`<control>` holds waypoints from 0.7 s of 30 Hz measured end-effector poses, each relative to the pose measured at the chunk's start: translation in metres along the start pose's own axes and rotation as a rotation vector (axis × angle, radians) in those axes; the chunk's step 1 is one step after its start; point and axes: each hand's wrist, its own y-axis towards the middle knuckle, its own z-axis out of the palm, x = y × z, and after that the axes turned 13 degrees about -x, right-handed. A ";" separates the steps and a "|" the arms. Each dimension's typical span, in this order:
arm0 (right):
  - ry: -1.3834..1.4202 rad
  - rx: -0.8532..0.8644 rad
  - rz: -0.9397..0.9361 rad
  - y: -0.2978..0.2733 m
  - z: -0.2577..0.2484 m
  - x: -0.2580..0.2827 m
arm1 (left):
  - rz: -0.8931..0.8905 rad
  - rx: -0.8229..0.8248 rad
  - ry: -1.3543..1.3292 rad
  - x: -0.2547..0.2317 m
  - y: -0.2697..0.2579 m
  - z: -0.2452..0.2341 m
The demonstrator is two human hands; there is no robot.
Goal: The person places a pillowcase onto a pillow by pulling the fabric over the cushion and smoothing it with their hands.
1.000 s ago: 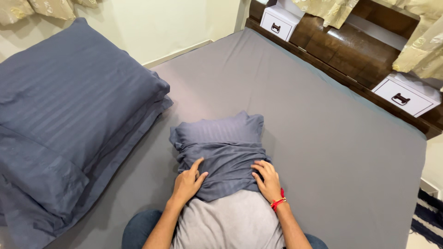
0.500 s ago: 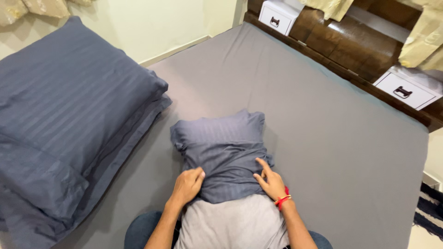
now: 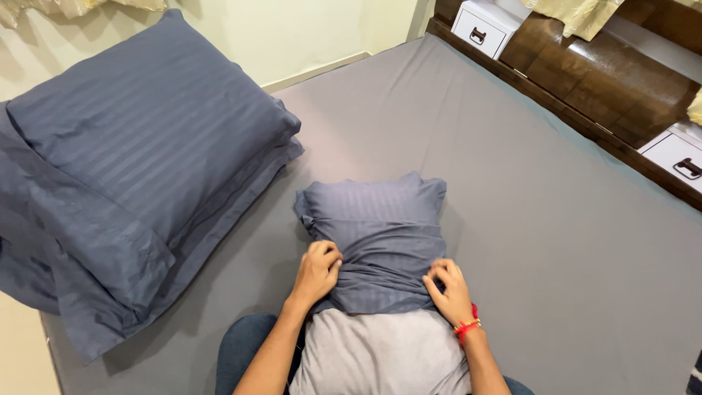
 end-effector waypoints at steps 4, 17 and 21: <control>-0.035 -0.096 -0.157 0.020 0.017 0.017 | -0.125 0.182 -0.153 -0.001 0.000 -0.005; -0.136 0.219 0.342 0.019 0.021 0.009 | -0.091 0.160 0.013 0.036 -0.013 0.013; -0.225 0.046 0.083 0.030 0.024 0.023 | -0.151 0.314 -0.147 0.049 -0.035 0.026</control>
